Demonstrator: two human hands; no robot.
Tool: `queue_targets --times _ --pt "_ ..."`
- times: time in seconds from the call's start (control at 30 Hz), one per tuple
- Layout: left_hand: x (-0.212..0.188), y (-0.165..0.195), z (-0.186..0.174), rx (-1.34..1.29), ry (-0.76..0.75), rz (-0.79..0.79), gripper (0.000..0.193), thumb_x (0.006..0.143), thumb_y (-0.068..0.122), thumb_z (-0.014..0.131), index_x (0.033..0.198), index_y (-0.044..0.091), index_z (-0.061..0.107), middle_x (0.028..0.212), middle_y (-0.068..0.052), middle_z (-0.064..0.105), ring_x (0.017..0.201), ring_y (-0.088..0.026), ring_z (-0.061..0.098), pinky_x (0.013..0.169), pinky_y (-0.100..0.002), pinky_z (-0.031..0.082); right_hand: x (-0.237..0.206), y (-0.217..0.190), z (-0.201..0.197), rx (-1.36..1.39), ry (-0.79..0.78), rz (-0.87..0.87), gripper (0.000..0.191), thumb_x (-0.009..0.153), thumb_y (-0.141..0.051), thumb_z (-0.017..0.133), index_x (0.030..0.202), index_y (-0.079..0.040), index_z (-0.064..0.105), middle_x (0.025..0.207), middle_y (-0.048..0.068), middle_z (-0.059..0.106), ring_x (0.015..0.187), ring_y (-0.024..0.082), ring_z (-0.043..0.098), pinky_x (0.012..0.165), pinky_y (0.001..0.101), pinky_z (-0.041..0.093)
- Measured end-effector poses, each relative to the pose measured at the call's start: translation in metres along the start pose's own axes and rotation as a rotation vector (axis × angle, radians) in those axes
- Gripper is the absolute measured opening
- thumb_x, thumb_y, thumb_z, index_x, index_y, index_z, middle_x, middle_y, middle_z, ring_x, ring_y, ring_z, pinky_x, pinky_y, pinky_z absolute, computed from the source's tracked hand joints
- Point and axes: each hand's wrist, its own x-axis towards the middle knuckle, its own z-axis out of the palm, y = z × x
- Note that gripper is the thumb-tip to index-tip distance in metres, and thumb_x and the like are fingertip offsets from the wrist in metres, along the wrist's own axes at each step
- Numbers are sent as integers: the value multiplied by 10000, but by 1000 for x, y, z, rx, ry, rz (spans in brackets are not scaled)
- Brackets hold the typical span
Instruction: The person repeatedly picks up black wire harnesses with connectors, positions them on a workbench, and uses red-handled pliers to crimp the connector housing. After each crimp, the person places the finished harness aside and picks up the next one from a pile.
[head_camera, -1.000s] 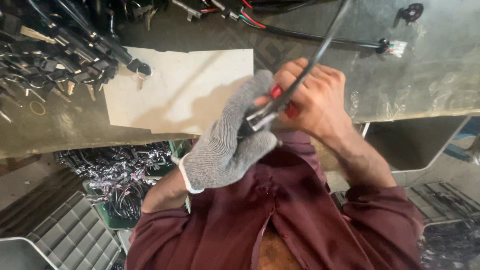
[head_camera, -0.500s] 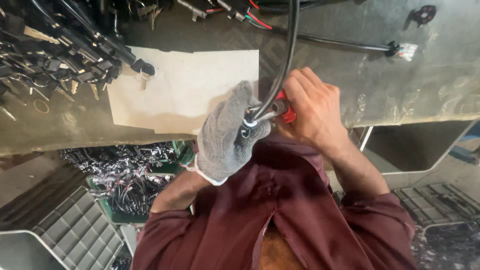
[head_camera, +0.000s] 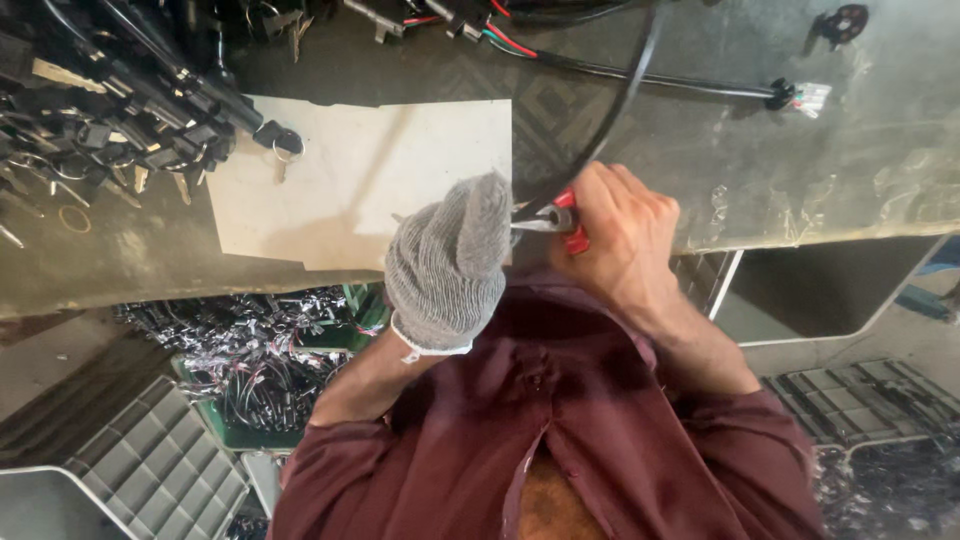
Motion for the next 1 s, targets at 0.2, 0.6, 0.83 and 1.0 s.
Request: queue_targets --times 0.2,0.6,0.83,1.0 --pt "15 -2 -14 -12 60 76 621 971 207 803 1477 38 484 1289 -185 618 1010 -372 648 815 -500 521 -2 -14 -9 255 -24 -70 376 738 -125 792 1042 -23 597 859 128 594 769 340 607 643 439 480" --pt "52 10 -82 -1033 -614 -299 708 979 229 772 1596 158 433 1090 -57 735 935 -182 741 889 -306 606 26 11 15 334 124 -355 472 798 -251 961 808 -85 520 795 39 592 737 259 612 752 431 454" --pt "53 7 -85 -1051 -598 -364 694 966 229 772 1579 161 456 1080 -53 740 933 -183 737 887 -322 601 39 6 6 419 26 -344 332 841 -180 879 927 -42 590 957 98 649 970 305 650 903 430 489" --pt "55 1 -83 -1058 -605 -348 663 949 247 779 1535 159 482 1079 -61 734 952 -203 719 890 -345 582 42 1 -2 409 82 -419 307 782 -114 801 932 35 580 990 168 650 1010 375 655 969 536 488"
